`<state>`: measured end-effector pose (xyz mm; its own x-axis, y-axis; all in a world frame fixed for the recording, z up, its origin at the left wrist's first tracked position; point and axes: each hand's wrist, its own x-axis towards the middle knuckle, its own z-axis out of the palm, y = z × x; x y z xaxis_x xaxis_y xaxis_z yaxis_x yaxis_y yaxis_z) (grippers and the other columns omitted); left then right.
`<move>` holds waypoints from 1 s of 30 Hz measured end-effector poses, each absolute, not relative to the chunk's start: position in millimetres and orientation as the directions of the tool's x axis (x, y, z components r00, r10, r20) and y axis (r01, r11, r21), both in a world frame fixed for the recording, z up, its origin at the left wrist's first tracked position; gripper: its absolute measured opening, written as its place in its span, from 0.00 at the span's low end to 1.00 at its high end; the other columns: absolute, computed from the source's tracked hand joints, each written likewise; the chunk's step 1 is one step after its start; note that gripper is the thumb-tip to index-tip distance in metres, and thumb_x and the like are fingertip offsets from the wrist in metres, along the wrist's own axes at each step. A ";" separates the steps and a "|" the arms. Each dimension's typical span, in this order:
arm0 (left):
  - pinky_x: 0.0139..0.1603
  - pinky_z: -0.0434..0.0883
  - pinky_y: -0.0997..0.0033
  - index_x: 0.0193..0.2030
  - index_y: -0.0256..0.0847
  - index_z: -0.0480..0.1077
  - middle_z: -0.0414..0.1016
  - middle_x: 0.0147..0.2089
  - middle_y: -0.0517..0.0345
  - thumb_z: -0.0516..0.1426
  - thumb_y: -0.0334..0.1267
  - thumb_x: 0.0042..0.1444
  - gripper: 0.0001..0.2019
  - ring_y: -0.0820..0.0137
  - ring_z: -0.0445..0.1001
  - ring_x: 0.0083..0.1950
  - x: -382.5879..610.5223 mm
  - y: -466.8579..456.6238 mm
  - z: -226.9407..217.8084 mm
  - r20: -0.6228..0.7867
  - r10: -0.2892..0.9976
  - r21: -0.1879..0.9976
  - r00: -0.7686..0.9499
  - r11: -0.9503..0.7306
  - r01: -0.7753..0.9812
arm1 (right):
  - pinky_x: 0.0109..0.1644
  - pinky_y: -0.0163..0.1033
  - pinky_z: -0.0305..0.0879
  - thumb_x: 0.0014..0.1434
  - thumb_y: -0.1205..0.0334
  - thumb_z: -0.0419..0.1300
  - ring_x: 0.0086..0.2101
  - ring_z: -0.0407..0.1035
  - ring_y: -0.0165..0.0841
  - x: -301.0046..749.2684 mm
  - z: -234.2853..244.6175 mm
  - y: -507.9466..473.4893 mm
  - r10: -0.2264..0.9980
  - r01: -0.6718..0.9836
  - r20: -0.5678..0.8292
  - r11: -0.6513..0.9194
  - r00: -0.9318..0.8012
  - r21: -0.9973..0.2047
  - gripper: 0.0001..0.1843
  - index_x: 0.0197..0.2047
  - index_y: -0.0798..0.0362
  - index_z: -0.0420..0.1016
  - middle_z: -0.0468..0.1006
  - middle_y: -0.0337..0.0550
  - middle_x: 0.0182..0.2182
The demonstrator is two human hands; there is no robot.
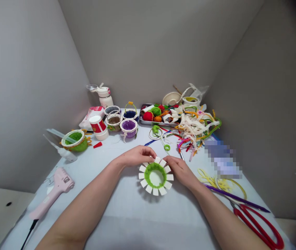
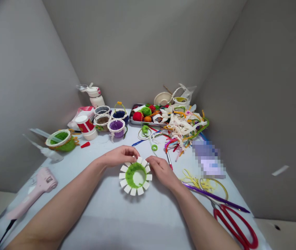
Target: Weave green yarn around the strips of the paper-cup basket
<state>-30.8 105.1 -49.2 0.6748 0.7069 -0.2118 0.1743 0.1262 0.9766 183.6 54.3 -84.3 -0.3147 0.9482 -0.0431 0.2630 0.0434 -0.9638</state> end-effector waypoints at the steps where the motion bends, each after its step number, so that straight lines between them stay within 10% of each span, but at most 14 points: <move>1: 0.35 0.65 0.75 0.37 0.35 0.74 0.75 0.33 0.56 0.60 0.35 0.48 0.10 0.74 0.70 0.33 -31.4 105.6 -50.1 -0.215 0.705 0.976 0.676 0.131 0.173 | 0.31 0.34 0.60 0.63 0.47 0.50 0.28 0.64 0.31 184.2 -83.5 54.8 0.954 0.265 -0.033 0.050 -0.298 -0.963 0.21 0.33 0.54 0.75 0.71 0.38 0.26; 11: 0.30 0.63 0.77 0.39 0.35 0.72 0.72 0.31 0.57 0.58 0.36 0.48 0.11 0.76 0.67 0.28 -37.0 109.8 -55.8 -0.273 0.691 0.961 0.669 0.166 0.221 | 0.35 0.34 0.62 0.57 0.59 0.59 0.30 0.66 0.31 190.4 -90.3 56.9 0.964 0.231 -0.051 0.011 -0.261 -0.973 0.08 0.34 0.55 0.75 0.76 0.40 0.29; 23: 0.37 0.66 0.76 0.42 0.36 0.74 0.75 0.40 0.53 0.58 0.45 0.51 0.16 0.72 0.70 0.38 -22.3 121.4 -35.8 -0.241 0.710 0.947 0.661 0.024 0.320 | 0.31 0.33 0.59 0.56 0.53 0.60 0.28 0.64 0.29 186.0 -86.2 55.9 0.955 0.157 -0.119 -0.078 -0.271 -0.985 0.12 0.34 0.55 0.71 0.73 0.38 0.27; 30: 0.29 0.62 0.77 0.34 0.34 0.73 0.71 0.29 0.61 0.61 0.43 0.46 0.13 0.76 0.66 0.29 -9.3 114.5 -35.3 -0.249 0.695 0.930 0.675 -0.024 0.368 | 0.31 0.33 0.57 0.58 0.50 0.57 0.27 0.62 0.29 195.2 -81.9 60.2 0.960 0.257 -0.067 0.005 -0.272 -0.966 0.15 0.32 0.55 0.71 0.69 0.36 0.25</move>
